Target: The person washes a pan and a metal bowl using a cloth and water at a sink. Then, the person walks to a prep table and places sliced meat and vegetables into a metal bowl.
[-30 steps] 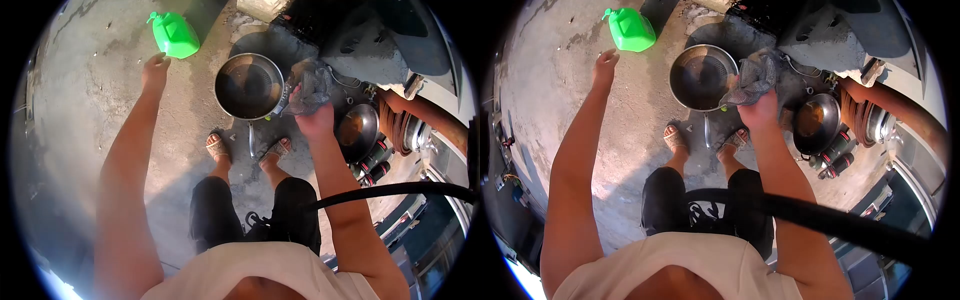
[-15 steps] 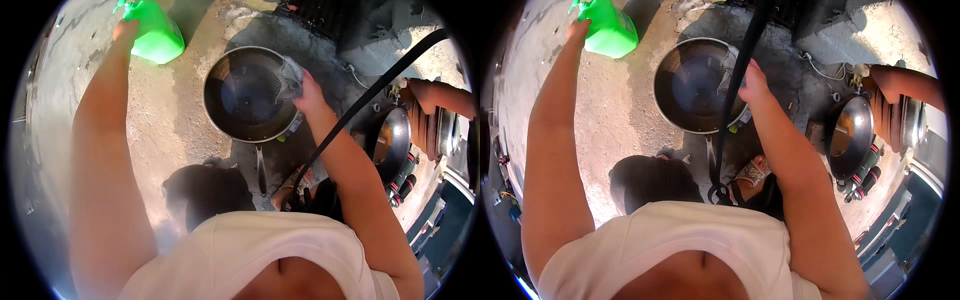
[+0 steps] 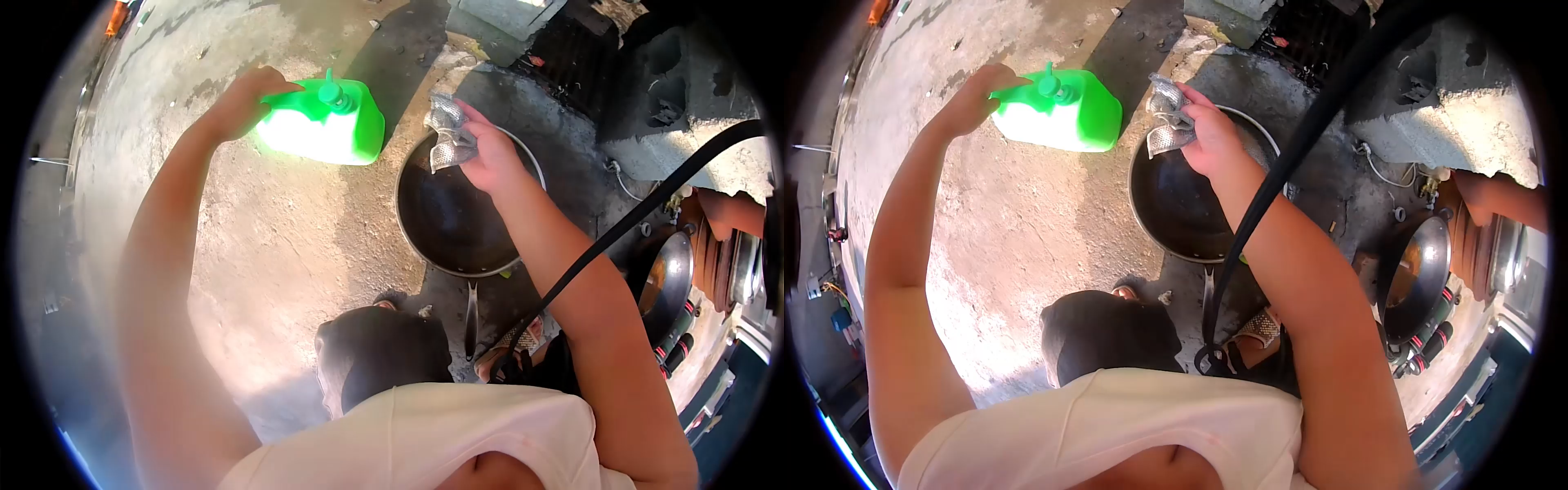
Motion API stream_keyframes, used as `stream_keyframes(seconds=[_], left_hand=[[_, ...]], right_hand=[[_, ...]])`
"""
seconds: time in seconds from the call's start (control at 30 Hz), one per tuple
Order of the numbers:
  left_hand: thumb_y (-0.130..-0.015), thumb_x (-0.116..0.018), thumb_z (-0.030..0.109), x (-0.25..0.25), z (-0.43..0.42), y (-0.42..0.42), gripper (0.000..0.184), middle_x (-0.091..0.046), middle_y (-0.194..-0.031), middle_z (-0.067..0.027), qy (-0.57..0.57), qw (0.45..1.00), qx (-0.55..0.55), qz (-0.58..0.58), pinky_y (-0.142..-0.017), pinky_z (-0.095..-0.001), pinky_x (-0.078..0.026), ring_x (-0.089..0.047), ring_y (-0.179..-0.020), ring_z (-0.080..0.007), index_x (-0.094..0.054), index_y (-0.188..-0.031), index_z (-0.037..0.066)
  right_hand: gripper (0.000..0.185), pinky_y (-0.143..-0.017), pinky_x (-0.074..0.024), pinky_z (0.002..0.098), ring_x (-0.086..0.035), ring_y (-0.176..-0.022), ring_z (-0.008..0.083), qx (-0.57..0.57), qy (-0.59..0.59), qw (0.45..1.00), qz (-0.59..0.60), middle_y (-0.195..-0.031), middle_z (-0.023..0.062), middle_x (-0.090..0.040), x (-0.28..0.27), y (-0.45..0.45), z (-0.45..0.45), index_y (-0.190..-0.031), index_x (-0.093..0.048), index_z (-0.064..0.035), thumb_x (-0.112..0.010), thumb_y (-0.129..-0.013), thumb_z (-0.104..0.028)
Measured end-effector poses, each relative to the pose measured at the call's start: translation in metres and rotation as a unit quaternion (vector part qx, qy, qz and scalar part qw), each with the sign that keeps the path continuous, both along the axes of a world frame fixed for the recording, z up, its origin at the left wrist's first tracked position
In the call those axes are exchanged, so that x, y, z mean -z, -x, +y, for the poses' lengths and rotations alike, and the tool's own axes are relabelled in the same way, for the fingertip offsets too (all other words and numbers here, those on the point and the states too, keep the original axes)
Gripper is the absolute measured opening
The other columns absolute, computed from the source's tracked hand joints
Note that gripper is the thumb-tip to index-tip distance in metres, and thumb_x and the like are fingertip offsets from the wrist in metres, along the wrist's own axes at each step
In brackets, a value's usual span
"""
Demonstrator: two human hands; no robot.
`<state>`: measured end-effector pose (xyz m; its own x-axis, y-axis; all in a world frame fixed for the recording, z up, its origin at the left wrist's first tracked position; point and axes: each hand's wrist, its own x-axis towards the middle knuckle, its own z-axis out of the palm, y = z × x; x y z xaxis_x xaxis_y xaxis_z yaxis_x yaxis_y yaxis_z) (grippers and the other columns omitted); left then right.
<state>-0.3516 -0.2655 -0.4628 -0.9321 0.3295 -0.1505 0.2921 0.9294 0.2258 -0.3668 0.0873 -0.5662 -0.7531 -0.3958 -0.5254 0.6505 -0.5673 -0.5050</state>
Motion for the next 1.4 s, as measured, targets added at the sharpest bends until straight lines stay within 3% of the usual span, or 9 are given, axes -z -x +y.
stream_keyframes(seconds=[0.13,0.3,0.67,0.73,0.87,1.13,1.27,1.33,1.4], left_hand=[[-0.083,-0.045,0.01,-0.009,0.043,0.019,0.04,-0.053,-0.118,-0.0137,-0.245,0.925,-0.206,0.206,-0.097,-0.0402,-0.037,-0.047,-0.111,-0.0315,-0.055,-0.122,0.013],[-0.087,-0.051,0.02,0.026,0.111,0.034,0.046,-0.045,-0.123,-0.0176,-0.015,0.92,-0.148,0.363,-0.1,-0.0467,-0.031,-0.037,-0.122,-0.0364,-0.042,-0.132,0.012],[-0.088,-0.049,0.021,0.045,0.114,0.043,0.042,-0.051,-0.122,-0.0152,-0.041,0.897,-0.2,0.391,-0.096,-0.0445,-0.037,-0.045,-0.116,-0.0353,-0.046,-0.13,0.013],[-0.096,-0.039,0.029,0.052,0.095,0.042,0.041,-0.051,-0.125,-0.0119,-0.361,0.86,-0.202,0.3,-0.1,-0.0368,-0.035,-0.045,-0.119,-0.0228,-0.043,-0.132,0.009],[-0.097,-0.037,0.035,0.049,0.075,0.034,0.045,-0.049,-0.126,-0.014,-0.558,0.74,-0.295,0.235,-0.102,-0.0347,-0.031,-0.042,-0.12,-0.0222,-0.039,-0.133,0.007],[-0.086,-0.054,0.017,0.062,0.085,0.042,0.053,-0.046,-0.121,-0.0196,-0.164,0.885,-0.21,0.382,-0.099,-0.0419,-0.032,-0.042,-0.112,-0.0355,-0.036,-0.136,0.013],[-0.088,-0.052,0.021,0.052,0.08,0.043,0.054,-0.043,-0.125,-0.0202,-0.23,0.92,-0.218,0.23,-0.1,-0.0439,-0.031,-0.039,-0.115,-0.0377,-0.034,-0.138,0.016],[-0.089,-0.05,0.026,0.046,0.086,0.047,0.053,-0.042,-0.127,-0.0185,-0.542,0.786,-0.293,0.052,-0.102,-0.0467,-0.029,-0.036,-0.121,-0.0389,-0.034,-0.138,0.018],[-0.09,-0.049,0.028,0.054,0.101,0.044,0.051,-0.042,-0.128,-0.0172,-0.386,0.864,-0.29,0.142,-0.103,-0.0472,-0.027,-0.034,-0.123,-0.0382,-0.035,-0.138,0.018]], right_hand=[[0.043,-0.087,-0.0487,0.0376,-0.059,-0.099,0.024,-0.028,-0.008,0.997,0.074,-0.111,0.0126,-0.059,-0.015,0.027,-0.058,-0.126,-0.049,-0.0018,-0.037,-0.085,0.004],[0.042,-0.089,-0.0482,0.0421,-0.059,-0.097,0.0271,-0.05,0.077,0.991,0.097,-0.11,0.0154,-0.058,-0.023,0.043,-0.112,-0.123,-0.051,-0.0008,-0.038,-0.084,0.004],[0.035,-0.094,-0.0433,0.039,-0.057,-0.103,0.0255,-0.114,0.101,0.987,0.041,-0.11,0.0124,-0.059,-0.013,0.067,-0.133,-0.121,-0.05,0.0023,-0.039,-0.09,-0.008],[0.032,-0.093,-0.0436,0.0396,-0.058,-0.102,0.0254,-0.109,0.152,0.982,-0.016,-0.11,0.0126,-0.06,-0.009,0.067,-0.133,-0.117,-0.053,0.0016,-0.038,-0.092,-0.012],[0.03,-0.092,-0.0446,0.0395,-0.059,-0.101,0.0259,-0.118,0.109,0.987,-0.016,-0.109,0.0135,-0.061,-0.019,0.066,-0.137,-0.114,-0.055,0.0023,-0.039,-0.09,-0.008],[0.032,-0.078,-0.049,0.038,-0.06,-0.091,0.0231,-0.198,-0.031,0.971,0.13,-0.1,0.0138,-0.062,-0.027,0.072,-0.153,-0.113,-0.058,-0.0002,-0.038,-0.089,-0.003],[0.031,-0.077,-0.049,0.0373,-0.059,-0.089,0.0224,-0.177,-0.031,0.981,0.08,-0.099,0.0129,-0.062,-0.032,0.064,-0.153,-0.112,-0.059,-0.0014,-0.038,-0.09,-0.004],[0.028,-0.075,-0.0485,0.0365,-0.059,-0.085,0.0214,-0.152,0.026,0.987,0.048,-0.097,0.0114,-0.062,-0.031,0.064,-0.151,-0.109,-0.06,-0.0008,-0.04,-0.091,-0.008],[0.027,-0.075,-0.0483,0.0362,-0.059,-0.085,0.0213,-0.153,0.019,0.986,0.063,-0.096,0.0112,-0.062,-0.028,0.067,-0.148,-0.107,-0.06,-0.0005,-0.04,-0.091,-0.009]])
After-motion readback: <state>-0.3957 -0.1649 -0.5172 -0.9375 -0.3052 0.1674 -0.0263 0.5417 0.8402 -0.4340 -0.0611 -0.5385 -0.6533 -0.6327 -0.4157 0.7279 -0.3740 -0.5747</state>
